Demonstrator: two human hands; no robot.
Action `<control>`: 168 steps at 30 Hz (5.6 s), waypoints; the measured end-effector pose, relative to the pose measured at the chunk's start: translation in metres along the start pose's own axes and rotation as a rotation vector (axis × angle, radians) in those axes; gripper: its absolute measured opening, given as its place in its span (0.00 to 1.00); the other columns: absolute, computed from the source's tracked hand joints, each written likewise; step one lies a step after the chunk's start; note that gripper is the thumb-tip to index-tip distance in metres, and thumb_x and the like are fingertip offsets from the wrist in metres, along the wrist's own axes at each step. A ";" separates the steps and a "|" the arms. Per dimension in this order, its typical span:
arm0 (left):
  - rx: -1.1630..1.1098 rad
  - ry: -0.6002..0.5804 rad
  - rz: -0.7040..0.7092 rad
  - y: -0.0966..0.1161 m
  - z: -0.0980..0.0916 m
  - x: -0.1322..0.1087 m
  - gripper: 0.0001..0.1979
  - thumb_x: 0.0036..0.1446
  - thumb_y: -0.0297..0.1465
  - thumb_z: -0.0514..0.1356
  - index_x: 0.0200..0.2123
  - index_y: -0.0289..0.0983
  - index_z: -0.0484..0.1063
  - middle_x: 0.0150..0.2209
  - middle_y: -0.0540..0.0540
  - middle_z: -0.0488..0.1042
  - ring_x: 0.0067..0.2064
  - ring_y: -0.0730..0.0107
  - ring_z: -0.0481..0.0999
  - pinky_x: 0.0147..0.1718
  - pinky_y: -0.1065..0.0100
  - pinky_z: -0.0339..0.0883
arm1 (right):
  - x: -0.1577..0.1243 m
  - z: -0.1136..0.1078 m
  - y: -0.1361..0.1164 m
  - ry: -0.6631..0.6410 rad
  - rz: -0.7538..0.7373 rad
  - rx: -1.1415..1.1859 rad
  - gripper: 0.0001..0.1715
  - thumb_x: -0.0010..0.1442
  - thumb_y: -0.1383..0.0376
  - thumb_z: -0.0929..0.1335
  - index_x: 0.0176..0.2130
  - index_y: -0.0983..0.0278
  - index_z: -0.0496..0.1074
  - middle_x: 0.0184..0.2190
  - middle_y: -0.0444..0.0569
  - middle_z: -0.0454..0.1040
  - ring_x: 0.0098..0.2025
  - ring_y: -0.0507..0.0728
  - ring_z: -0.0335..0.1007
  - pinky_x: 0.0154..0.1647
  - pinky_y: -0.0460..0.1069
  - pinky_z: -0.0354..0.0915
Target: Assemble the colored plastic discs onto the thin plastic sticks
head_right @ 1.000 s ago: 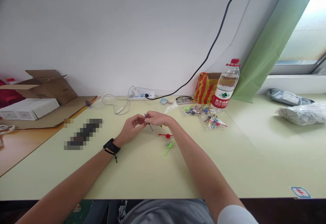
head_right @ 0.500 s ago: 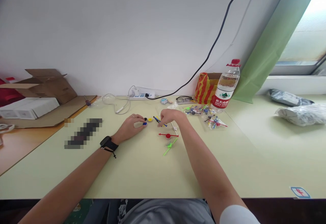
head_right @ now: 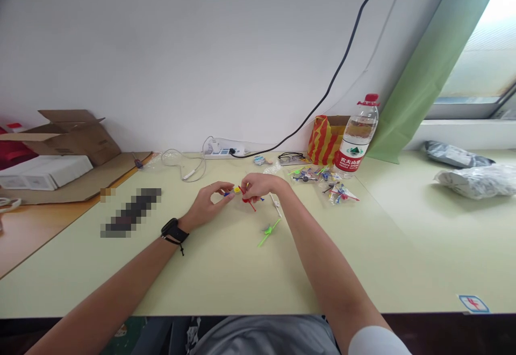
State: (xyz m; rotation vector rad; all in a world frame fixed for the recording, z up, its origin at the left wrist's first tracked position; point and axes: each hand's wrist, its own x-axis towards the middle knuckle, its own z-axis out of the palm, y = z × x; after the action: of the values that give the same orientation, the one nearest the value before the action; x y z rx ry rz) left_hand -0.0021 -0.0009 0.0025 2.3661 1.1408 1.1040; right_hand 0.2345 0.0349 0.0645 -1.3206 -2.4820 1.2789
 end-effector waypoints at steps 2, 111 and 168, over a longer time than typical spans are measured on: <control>-0.086 -0.017 -0.003 0.005 0.004 -0.001 0.17 0.65 0.41 0.64 0.54 0.42 0.74 0.51 0.45 0.80 0.47 0.62 0.80 0.49 0.60 0.76 | 0.008 0.007 -0.002 0.109 -0.074 0.120 0.05 0.60 0.68 0.70 0.37 0.63 0.69 0.32 0.45 0.79 0.32 0.51 0.76 0.33 0.43 0.70; -0.085 0.101 0.057 0.008 -0.001 0.001 0.04 0.61 0.32 0.64 0.38 0.39 0.74 0.36 0.47 0.79 0.36 0.67 0.78 0.39 0.66 0.72 | 0.020 0.022 -0.007 0.309 -0.155 0.146 0.10 0.65 0.66 0.63 0.47 0.61 0.68 0.40 0.47 0.78 0.34 0.54 0.73 0.29 0.45 0.67; -0.504 0.099 -0.153 0.028 0.024 0.000 0.15 0.62 0.41 0.66 0.47 0.38 0.74 0.44 0.42 0.80 0.43 0.61 0.81 0.47 0.58 0.76 | -0.016 -0.015 0.010 0.287 -0.358 0.102 0.19 0.59 0.73 0.67 0.50 0.63 0.74 0.47 0.51 0.78 0.45 0.55 0.76 0.43 0.47 0.70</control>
State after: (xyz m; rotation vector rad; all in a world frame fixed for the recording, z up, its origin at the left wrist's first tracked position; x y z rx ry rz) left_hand 0.0309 -0.0169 0.0019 1.8286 0.9195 1.2855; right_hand 0.2570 0.0362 0.0718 -0.9073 -2.2839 1.0364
